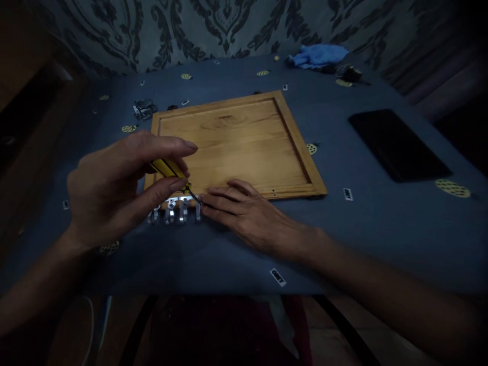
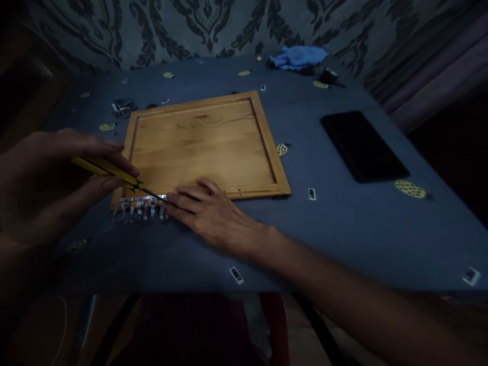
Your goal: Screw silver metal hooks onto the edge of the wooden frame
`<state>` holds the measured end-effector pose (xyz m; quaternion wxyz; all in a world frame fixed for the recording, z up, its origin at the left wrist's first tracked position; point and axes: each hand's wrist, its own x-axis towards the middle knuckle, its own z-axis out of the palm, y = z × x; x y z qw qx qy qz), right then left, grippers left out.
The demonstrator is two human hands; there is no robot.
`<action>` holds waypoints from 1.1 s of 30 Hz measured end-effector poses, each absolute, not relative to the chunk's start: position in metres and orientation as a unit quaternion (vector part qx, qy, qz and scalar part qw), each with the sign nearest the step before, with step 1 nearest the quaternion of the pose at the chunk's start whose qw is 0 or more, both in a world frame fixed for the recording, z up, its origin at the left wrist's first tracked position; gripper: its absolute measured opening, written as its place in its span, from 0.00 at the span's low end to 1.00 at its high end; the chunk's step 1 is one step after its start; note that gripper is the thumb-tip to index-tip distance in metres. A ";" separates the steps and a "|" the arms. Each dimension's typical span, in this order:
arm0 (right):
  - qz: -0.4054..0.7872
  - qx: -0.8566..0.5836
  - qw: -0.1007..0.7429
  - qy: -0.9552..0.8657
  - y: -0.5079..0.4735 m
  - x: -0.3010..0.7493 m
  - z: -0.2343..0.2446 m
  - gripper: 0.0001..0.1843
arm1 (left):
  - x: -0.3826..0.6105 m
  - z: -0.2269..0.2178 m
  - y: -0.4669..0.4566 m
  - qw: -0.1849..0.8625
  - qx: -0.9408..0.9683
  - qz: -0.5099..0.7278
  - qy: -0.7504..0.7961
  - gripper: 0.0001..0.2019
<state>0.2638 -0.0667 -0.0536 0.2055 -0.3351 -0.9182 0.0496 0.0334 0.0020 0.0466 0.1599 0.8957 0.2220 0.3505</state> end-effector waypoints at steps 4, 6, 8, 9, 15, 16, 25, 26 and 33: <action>0.050 -0.330 0.206 -0.920 -0.066 0.264 -0.055 0.26 | 0.034 0.049 0.003 0.154 0.901 0.345 0.212 0.23; 0.048 -0.330 0.207 -0.920 -0.066 0.264 -0.056 0.25 | 0.035 0.048 0.003 0.146 0.904 0.339 0.215 0.23; 0.043 -0.329 0.211 -0.920 -0.066 0.264 -0.056 0.24 | 0.035 0.047 0.002 0.142 0.904 0.340 0.219 0.22; 0.041 -0.328 0.213 -0.920 -0.066 0.263 -0.057 0.23 | 0.034 0.047 0.002 0.139 0.903 0.340 0.222 0.22; 0.039 -0.332 0.207 -0.919 -0.066 0.263 -0.057 0.23 | 0.030 0.044 -0.003 0.106 0.894 0.354 0.256 0.24; 0.040 -0.333 0.207 -0.919 -0.067 0.264 -0.056 0.23 | 0.029 0.045 -0.003 0.105 0.892 0.352 0.263 0.23; 0.043 -0.338 0.200 -0.919 -0.067 0.264 -0.056 0.23 | 0.030 0.049 -0.002 0.133 0.909 0.332 0.214 0.24; 0.045 -0.339 0.199 -0.919 -0.067 0.264 -0.056 0.23 | 0.030 0.049 -0.002 0.131 0.912 0.328 0.207 0.24; 0.056 -0.339 0.189 -0.920 -0.067 0.264 -0.052 0.23 | 0.034 0.043 0.000 0.138 0.910 0.333 0.206 0.28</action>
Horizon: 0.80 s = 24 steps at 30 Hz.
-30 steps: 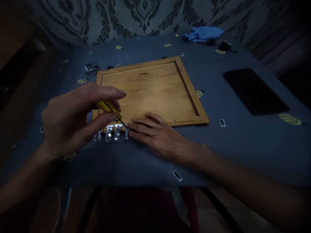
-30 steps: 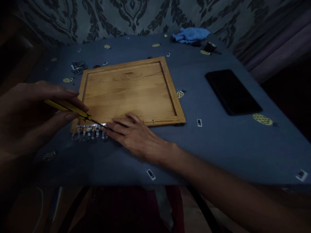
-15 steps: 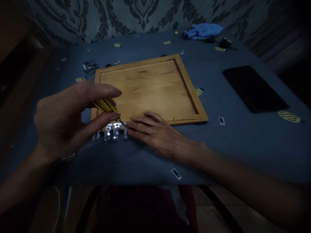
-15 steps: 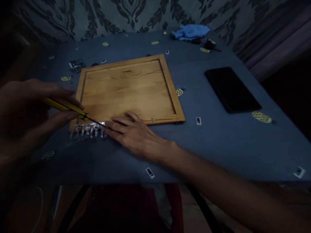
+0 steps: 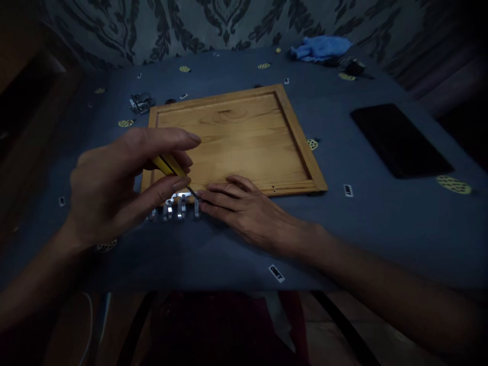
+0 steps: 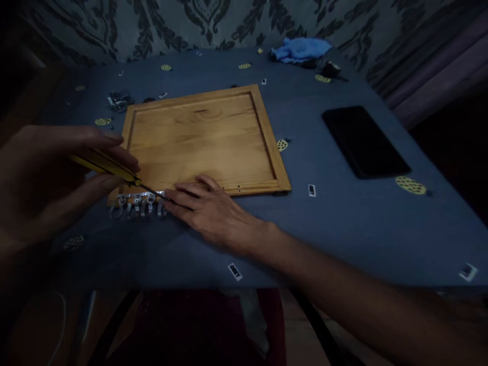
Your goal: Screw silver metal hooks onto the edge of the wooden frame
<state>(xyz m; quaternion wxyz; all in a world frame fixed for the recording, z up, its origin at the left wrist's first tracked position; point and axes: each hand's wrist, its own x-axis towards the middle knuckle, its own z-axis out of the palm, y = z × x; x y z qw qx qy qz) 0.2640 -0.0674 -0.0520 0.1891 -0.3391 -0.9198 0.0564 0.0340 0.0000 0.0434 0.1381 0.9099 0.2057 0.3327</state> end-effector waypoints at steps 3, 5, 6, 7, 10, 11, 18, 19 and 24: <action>0.058 -0.340 0.190 -0.919 -0.067 0.264 -0.052 0.23 | 0.034 0.042 0.000 0.113 0.903 0.342 0.233 0.26; 0.059 -0.336 0.195 -0.920 -0.067 0.264 -0.052 0.23 | 0.033 0.042 0.000 0.085 0.898 0.346 0.259 0.22; 0.057 -0.334 0.199 -0.920 -0.067 0.264 -0.053 0.23 | 0.033 0.042 0.001 0.076 0.895 0.348 0.267 0.20; 0.055 -0.332 0.203 -0.920 -0.067 0.264 -0.053 0.23 | 0.033 0.042 0.001 0.072 0.893 0.352 0.271 0.19; 0.050 -0.328 0.206 -0.921 -0.067 0.264 -0.055 0.24 | 0.034 0.043 0.002 0.098 0.892 0.356 0.263 0.18; 0.049 -0.328 0.206 -0.921 -0.066 0.265 -0.056 0.24 | 0.034 0.043 0.002 0.111 0.893 0.353 0.257 0.19; 0.042 -0.326 0.217 -0.919 -0.067 0.265 -0.056 0.23 | 0.034 0.042 0.000 0.187 0.880 0.347 0.263 0.26; 0.042 -0.328 0.215 -0.919 -0.067 0.265 -0.056 0.23 | 0.033 0.042 -0.001 0.191 0.881 0.341 0.265 0.25; 0.048 -0.332 0.208 -0.919 -0.066 0.264 -0.056 0.23 | 0.033 0.042 0.000 0.182 0.880 0.368 0.239 0.23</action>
